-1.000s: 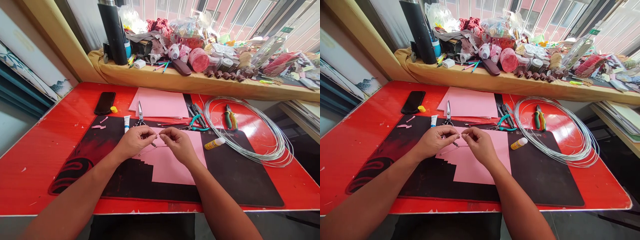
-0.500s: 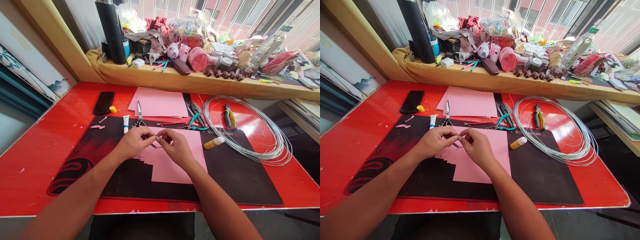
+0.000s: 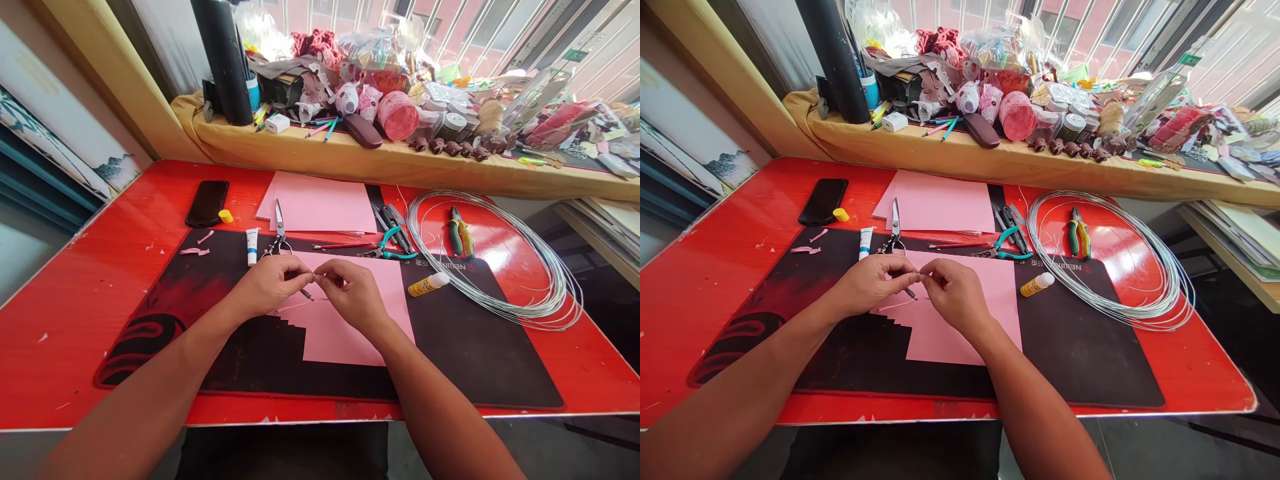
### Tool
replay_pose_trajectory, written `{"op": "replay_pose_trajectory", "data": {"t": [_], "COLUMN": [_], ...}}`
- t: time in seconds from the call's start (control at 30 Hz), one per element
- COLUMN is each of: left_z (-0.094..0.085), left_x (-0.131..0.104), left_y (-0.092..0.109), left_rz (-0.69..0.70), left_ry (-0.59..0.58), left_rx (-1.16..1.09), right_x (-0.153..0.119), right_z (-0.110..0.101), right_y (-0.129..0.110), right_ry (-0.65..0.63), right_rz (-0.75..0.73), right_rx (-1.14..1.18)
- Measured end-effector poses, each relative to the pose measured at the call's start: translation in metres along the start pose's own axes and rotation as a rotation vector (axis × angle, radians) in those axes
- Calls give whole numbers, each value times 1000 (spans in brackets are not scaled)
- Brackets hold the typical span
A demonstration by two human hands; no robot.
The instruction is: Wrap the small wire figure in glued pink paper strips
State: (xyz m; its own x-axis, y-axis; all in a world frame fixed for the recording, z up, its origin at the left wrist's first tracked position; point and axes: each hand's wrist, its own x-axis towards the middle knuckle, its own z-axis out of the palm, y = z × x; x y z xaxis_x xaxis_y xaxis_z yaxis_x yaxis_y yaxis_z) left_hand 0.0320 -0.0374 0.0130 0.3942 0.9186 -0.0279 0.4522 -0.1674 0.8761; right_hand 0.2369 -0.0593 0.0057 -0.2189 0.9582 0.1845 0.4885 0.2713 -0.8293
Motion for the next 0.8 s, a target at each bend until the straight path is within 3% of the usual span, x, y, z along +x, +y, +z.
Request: {"op": "replay_pose_trajectory", "data": {"t": [0.43, 0.8], "left_z": [-2, -1], "left_x": [2, 4], "left_y": [-6, -3], "left_rz": [-6, -41], "left_ry": [-72, -63], "left_rx": [-21, -79], "right_x": [-2, -3], "right_z": [0, 0], "right_y": [2, -2], "right_ry": [-55, -2], "right_rz": [-64, -43], "right_rx": [-104, -148]}}
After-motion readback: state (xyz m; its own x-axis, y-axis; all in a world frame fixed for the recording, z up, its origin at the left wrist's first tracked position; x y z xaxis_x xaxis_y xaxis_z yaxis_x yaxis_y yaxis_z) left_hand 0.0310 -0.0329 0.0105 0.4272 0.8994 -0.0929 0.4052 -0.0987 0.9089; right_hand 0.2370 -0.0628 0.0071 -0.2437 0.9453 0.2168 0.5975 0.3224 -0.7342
